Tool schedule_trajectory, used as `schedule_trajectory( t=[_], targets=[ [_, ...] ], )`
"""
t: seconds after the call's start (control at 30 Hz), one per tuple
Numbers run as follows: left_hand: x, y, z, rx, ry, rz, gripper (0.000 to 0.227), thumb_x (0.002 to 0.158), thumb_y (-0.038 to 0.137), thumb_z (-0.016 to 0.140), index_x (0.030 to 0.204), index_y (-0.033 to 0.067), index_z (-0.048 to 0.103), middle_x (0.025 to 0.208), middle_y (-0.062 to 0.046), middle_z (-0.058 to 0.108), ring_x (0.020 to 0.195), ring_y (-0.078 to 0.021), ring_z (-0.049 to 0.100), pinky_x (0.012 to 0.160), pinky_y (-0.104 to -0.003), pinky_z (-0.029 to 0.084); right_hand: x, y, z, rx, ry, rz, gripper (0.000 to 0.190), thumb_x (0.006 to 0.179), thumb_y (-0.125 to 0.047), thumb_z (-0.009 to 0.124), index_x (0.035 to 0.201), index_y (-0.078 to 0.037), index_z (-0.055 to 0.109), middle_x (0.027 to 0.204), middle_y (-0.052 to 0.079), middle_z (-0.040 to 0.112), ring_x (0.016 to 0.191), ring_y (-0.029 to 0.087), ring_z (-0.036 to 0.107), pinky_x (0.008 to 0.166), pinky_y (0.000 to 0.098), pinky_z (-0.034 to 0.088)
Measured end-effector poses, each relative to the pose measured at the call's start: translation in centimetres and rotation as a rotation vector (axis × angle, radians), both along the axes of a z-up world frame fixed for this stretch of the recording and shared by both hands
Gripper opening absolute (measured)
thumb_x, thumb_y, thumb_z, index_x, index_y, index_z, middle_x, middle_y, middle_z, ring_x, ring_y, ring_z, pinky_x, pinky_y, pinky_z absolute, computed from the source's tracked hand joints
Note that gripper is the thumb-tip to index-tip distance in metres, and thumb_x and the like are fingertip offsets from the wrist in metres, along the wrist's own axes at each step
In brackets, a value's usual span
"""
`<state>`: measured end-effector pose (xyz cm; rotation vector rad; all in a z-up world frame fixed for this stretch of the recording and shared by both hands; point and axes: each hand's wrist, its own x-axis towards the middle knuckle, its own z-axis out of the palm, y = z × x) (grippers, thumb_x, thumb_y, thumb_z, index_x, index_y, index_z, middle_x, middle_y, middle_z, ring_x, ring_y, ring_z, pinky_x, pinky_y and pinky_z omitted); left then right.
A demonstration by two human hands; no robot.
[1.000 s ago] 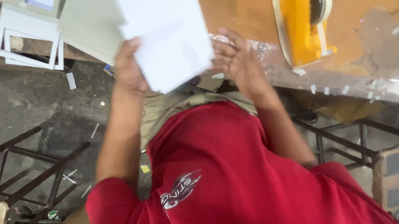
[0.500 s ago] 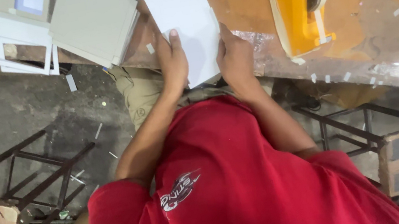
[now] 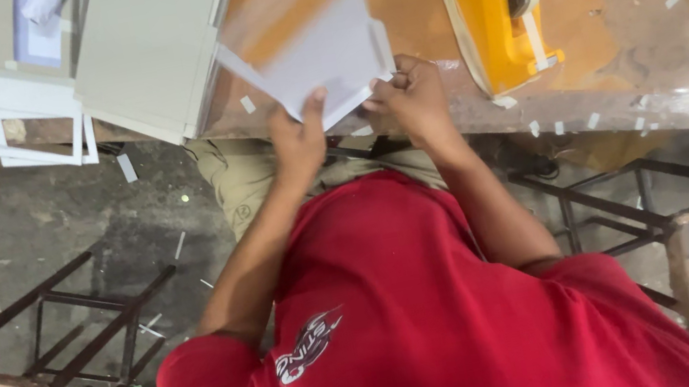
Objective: The person sits on the floor and assembles white photo frames by applying pieces of clear tape to the edges of the frame pieces. They repeatedly pick up frame parts, align them, and secure them with tape from a yellow dispenser.
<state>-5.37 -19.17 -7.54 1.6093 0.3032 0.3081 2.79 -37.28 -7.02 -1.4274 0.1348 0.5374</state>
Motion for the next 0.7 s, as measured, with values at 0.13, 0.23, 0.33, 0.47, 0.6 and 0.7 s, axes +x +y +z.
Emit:
schedule_trajectory(
  t=[0.13,0.23,0.33,0.47,0.6,0.7],
  targets=[
    [-0.6,-0.5,1.0,0.010,-0.132,-0.045,0.038,0.110,0.027,0.057,0.125,-0.0072,0.062,0.109,-0.014,0.072,0.099,-0.0178,0.069,0.085,-0.034,0.057,0.1,-0.1,0.7,-0.076,-0.234,0.017,0.028,0.098,0.004,0.064,0.125,0.013,0.062,0.104,0.016,0.076,0.090,0.018,0.076,0.078,0.0285,0.065],
    [0.2,-0.6,1.4,-0.190,0.071,0.016,0.044,0.107,0.032,0.055,0.120,-0.0099,0.061,0.096,-0.014,0.071,0.080,-0.0168,0.068,0.065,-0.031,0.057,0.1,-0.9,3.0,-0.271,-0.336,0.001,0.037,0.095,0.002,0.065,0.131,0.010,0.059,0.095,0.015,0.075,0.084,0.018,0.076,0.071,0.0282,0.062],
    [1.0,-0.1,1.8,-0.309,0.359,-0.004,0.048,0.105,0.036,0.053,0.104,-0.0093,0.066,0.072,-0.013,0.071,0.050,-0.0160,0.066,0.040,-0.029,0.051,0.0,-1.6,5.6,-0.611,-0.723,-0.061,0.052,0.102,-0.004,0.068,0.147,0.009,0.045,0.102,0.013,0.077,0.081,0.018,0.074,0.073,0.0309,0.059],
    [0.8,0.8,2.1,-0.134,0.579,-0.094,0.052,0.105,0.038,0.058,0.086,-0.0100,0.065,0.062,-0.014,0.068,0.041,-0.0158,0.063,0.033,-0.028,0.044,0.0,-5.7,9.3,-0.865,-0.815,-0.294,0.038,0.107,-0.008,0.072,0.142,-0.001,0.059,0.136,0.018,0.068,0.113,0.030,0.067,0.089,0.0393,0.058],
    [0.5,1.2,2.1,-0.093,0.554,-0.162,0.047,0.104,0.035,0.061,0.082,-0.0066,0.064,0.062,-0.014,0.068,0.042,-0.0149,0.064,0.034,-0.028,0.046,-0.3,-11.8,11.2,-1.278,-0.862,-0.267,0.020,0.100,-0.006,0.074,0.118,0.001,0.073,0.120,0.023,0.064,0.113,0.041,0.059,0.099,0.0503,0.046],
    [0.3,0.9,1.7,-0.121,0.528,-0.132,0.037,0.101,0.031,0.062,0.086,-0.0034,0.062,0.061,-0.013,0.067,0.040,-0.0155,0.062,0.032,-0.028,0.043,-0.1,-14.4,9.8,-1.272,-0.821,-0.175,0.015,0.097,-0.005,0.074,0.111,0.002,0.076,0.112,0.021,0.067,0.107,0.040,0.062,0.095,0.0499,0.048]
  ],
)
